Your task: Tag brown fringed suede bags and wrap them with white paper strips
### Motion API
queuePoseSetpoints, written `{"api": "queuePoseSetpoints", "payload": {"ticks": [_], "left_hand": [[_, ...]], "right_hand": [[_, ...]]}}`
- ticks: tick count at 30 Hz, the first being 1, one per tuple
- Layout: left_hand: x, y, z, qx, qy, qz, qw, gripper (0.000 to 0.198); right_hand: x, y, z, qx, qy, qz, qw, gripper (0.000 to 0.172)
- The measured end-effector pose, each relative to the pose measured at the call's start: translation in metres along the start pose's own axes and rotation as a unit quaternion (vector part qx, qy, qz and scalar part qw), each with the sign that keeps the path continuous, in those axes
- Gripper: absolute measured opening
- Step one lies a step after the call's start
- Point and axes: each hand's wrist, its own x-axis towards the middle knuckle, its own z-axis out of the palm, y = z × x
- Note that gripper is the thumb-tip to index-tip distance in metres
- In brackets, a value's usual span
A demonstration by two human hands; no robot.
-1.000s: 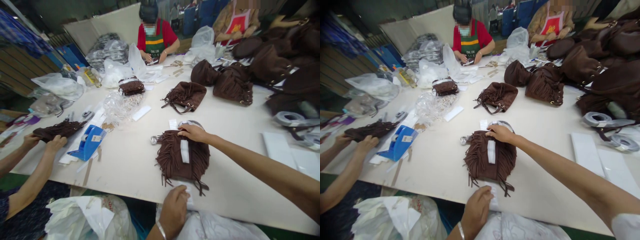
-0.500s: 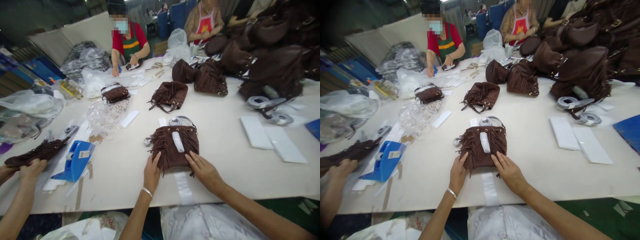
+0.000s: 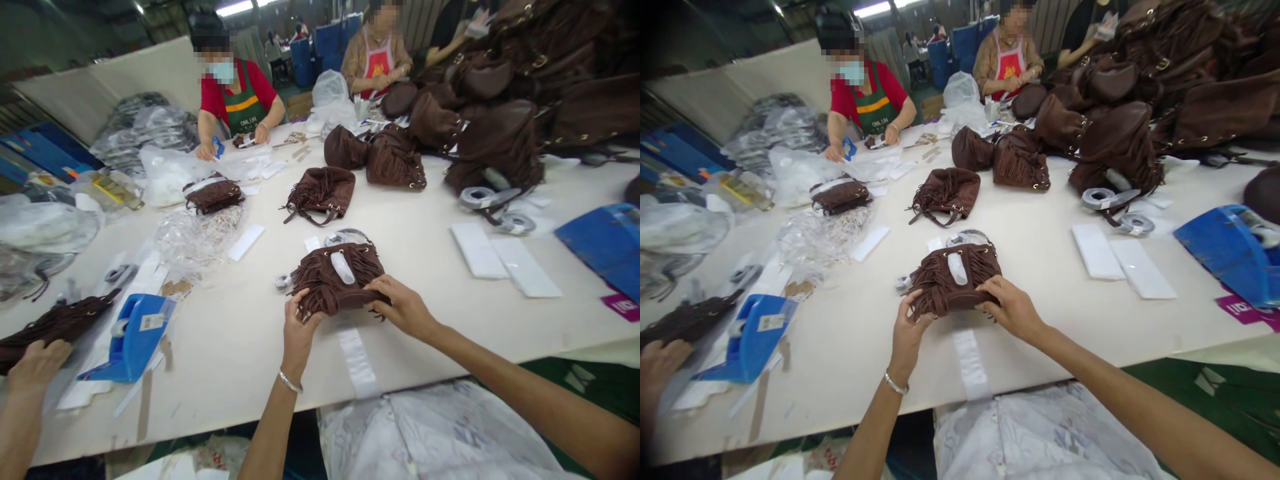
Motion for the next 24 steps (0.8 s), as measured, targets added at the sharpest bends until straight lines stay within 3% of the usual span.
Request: {"api": "queuePoseSetpoints", "payload": {"ticks": [3, 5, 7, 9, 11, 14, 17, 20, 24], "left_hand": [[0.012, 0.006, 0.009, 0.019, 0.057, 0.018, 0.998, 0.032], [0.019, 0.009, 0.012, 0.029, 0.065, 0.031, 0.997, 0.027], [0.025, 0.011, 0.015, 0.010, 0.086, 0.031, 0.996, 0.038], [0.028, 0.011, 0.020, -0.066, 0.138, 0.004, 0.988, 0.059], [0.028, 0.010, 0.030, -0.151, 0.177, -0.031, 0.972, 0.067], [0.023, 0.006, 0.051, -0.207, 0.127, -0.068, 0.968, 0.060], [0.022, 0.004, 0.067, -0.254, 0.054, -0.113, 0.959, 0.061], [0.023, 0.002, 0.068, -0.239, 0.057, -0.151, 0.958, 0.065], [0.018, 0.004, 0.059, -0.210, 0.064, -0.159, 0.963, 0.064]], "right_hand": [[0.011, -0.001, -0.015, -0.020, -0.020, 0.003, 1.000, 0.040], [0.019, -0.002, -0.021, -0.039, -0.043, 0.000, 0.998, 0.043], [0.031, -0.001, -0.028, -0.031, -0.050, 0.002, 0.998, 0.034], [0.047, 0.000, -0.036, 0.012, -0.052, 0.009, 0.999, 0.027], [0.063, 0.000, -0.045, 0.074, -0.078, 0.018, 0.994, 0.028], [0.082, -0.001, -0.057, 0.139, -0.165, 0.038, 0.976, 0.034], [0.092, -0.003, -0.067, 0.079, -0.219, 0.038, 0.972, 0.037], [0.099, -0.003, -0.072, 0.015, -0.236, 0.014, 0.972, 0.041], [0.105, -0.003, -0.060, 0.057, -0.298, 0.048, 0.952, 0.036]]}}
